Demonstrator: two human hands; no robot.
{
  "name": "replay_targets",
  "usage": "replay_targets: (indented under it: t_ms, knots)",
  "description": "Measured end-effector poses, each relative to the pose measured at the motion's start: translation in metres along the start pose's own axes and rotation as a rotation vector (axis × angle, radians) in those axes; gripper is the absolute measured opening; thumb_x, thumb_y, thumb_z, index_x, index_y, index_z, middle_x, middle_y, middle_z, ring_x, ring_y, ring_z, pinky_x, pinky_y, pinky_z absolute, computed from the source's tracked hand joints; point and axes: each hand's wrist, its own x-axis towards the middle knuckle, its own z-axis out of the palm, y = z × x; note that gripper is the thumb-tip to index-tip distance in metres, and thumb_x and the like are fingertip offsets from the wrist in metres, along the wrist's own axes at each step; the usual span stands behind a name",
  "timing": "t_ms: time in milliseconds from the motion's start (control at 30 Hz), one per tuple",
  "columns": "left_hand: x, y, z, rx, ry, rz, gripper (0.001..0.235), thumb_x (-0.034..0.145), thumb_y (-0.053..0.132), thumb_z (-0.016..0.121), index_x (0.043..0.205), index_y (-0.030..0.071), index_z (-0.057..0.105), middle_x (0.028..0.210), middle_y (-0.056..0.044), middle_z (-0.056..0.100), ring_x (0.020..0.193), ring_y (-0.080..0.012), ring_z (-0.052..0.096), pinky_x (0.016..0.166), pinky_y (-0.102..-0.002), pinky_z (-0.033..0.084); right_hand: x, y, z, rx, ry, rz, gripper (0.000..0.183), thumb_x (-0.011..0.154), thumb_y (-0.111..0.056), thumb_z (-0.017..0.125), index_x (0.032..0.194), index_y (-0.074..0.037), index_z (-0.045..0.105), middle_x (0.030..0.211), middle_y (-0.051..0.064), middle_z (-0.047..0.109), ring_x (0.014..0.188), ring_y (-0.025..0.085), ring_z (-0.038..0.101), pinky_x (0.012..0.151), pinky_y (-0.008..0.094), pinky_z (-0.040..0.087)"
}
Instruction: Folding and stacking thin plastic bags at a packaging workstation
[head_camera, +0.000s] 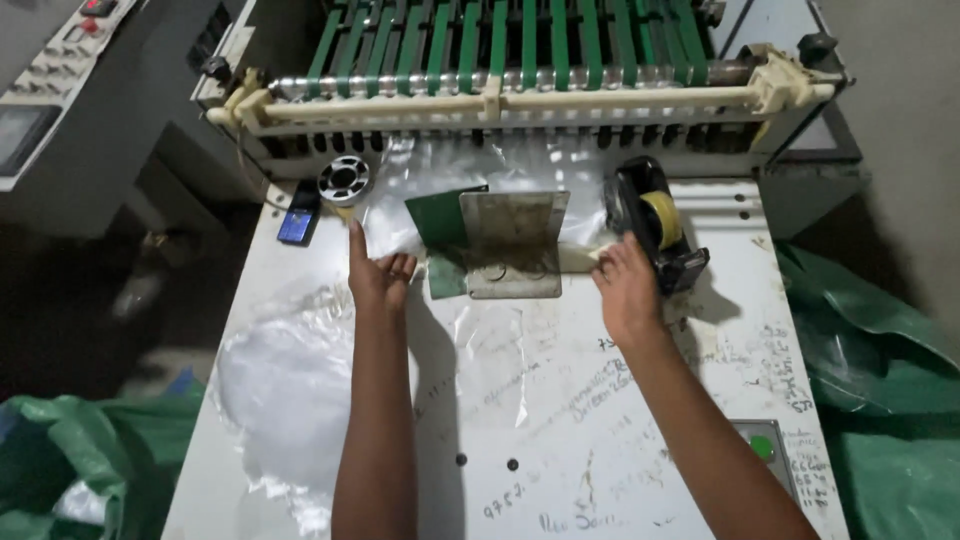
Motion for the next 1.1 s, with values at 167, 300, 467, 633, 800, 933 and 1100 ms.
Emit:
replay_targets:
  t_ms: [167, 300, 467, 633, 800, 933, 1100]
  knots:
    - [-0.005, 0.006, 0.054, 0.208, 0.143, -0.005, 0.114, 0.076, 0.058, 0.089, 0.157, -0.003, 0.037, 0.143, -0.043, 0.040, 0.128, -0.0495, 0.054, 0.104, -0.054, 0.039, 0.103, 0.021, 0.017, 0.031, -0.052, 0.048, 0.050, 0.093, -0.061, 0.068, 0.092, -0.017, 0.045, 0.083, -0.004, 0.043, 0.077, 0.012, 0.045, 0.070, 0.028, 0.040]
    - [-0.033, 0.019, 0.085, 0.285, 0.222, 0.043, 0.110, 0.073, 0.053, 0.092, 0.149, -0.010, 0.045, 0.132, -0.036, 0.056, 0.103, -0.0354, 0.070, 0.094, -0.048, 0.051, 0.064, 0.000, 0.061, -0.164, 0.112, 0.011, 0.069, 0.089, -0.065, 0.072, 0.138, -0.021, 0.052, 0.131, 0.002, 0.045, 0.119, 0.015, 0.051, 0.081, 0.025, 0.037]
    - [-0.053, 0.018, 0.100, 0.256, 0.307, 0.093, 0.113, 0.070, 0.046, 0.097, 0.147, -0.016, 0.043, 0.150, -0.036, 0.044, 0.141, -0.0399, 0.050, 0.116, -0.049, 0.036, 0.118, 0.021, 0.037, -0.169, 0.140, 0.163, 0.077, 0.082, -0.062, 0.082, 0.142, -0.024, 0.051, 0.145, 0.010, 0.041, 0.126, 0.029, 0.042, 0.097, 0.043, 0.039]
    - [0.006, 0.003, 0.085, 0.421, 0.341, 0.111, 0.112, 0.067, 0.034, 0.102, 0.146, -0.018, 0.042, 0.148, -0.035, 0.046, 0.142, -0.0366, 0.049, 0.116, -0.049, 0.036, 0.126, 0.022, 0.063, -0.226, 0.168, 0.177, 0.072, 0.077, -0.047, 0.093, 0.137, -0.022, 0.061, 0.136, 0.004, 0.057, 0.117, 0.020, 0.057, 0.089, 0.040, 0.051]
    - [0.067, -0.011, 0.064, 0.704, 0.212, 0.120, 0.123, 0.075, 0.037, 0.100, 0.156, -0.010, 0.020, 0.151, -0.037, 0.042, 0.139, -0.0490, 0.047, 0.113, -0.062, 0.042, 0.185, 0.043, 0.043, -0.271, 0.170, 0.126, 0.071, 0.065, -0.028, 0.101, 0.129, -0.021, 0.072, 0.149, 0.022, 0.050, 0.119, 0.032, 0.057, 0.087, 0.044, 0.047]
    - [0.007, 0.010, 0.080, 0.565, 0.270, 0.467, 0.117, 0.079, 0.041, 0.096, 0.152, -0.019, 0.026, 0.148, -0.041, 0.043, 0.144, -0.0457, 0.042, 0.123, -0.051, 0.033, 0.079, -0.002, 0.097, -0.115, 0.226, -0.366, 0.058, 0.068, -0.002, 0.089, 0.122, -0.013, 0.071, 0.114, 0.011, 0.070, 0.102, 0.023, 0.065, 0.081, 0.044, 0.053]
    - [-0.107, 0.042, 0.072, 0.148, -0.366, 1.000, 0.045, 0.086, -0.011, 0.080, 0.126, -0.005, 0.062, 0.115, -0.015, 0.063, 0.108, -0.0186, 0.058, 0.101, -0.041, 0.055, -0.084, -0.099, 0.139, -0.017, 0.186, -0.685, 0.056, 0.070, -0.003, 0.088, 0.121, -0.013, 0.068, 0.111, 0.012, 0.070, 0.099, 0.027, 0.068, 0.088, 0.051, 0.061]
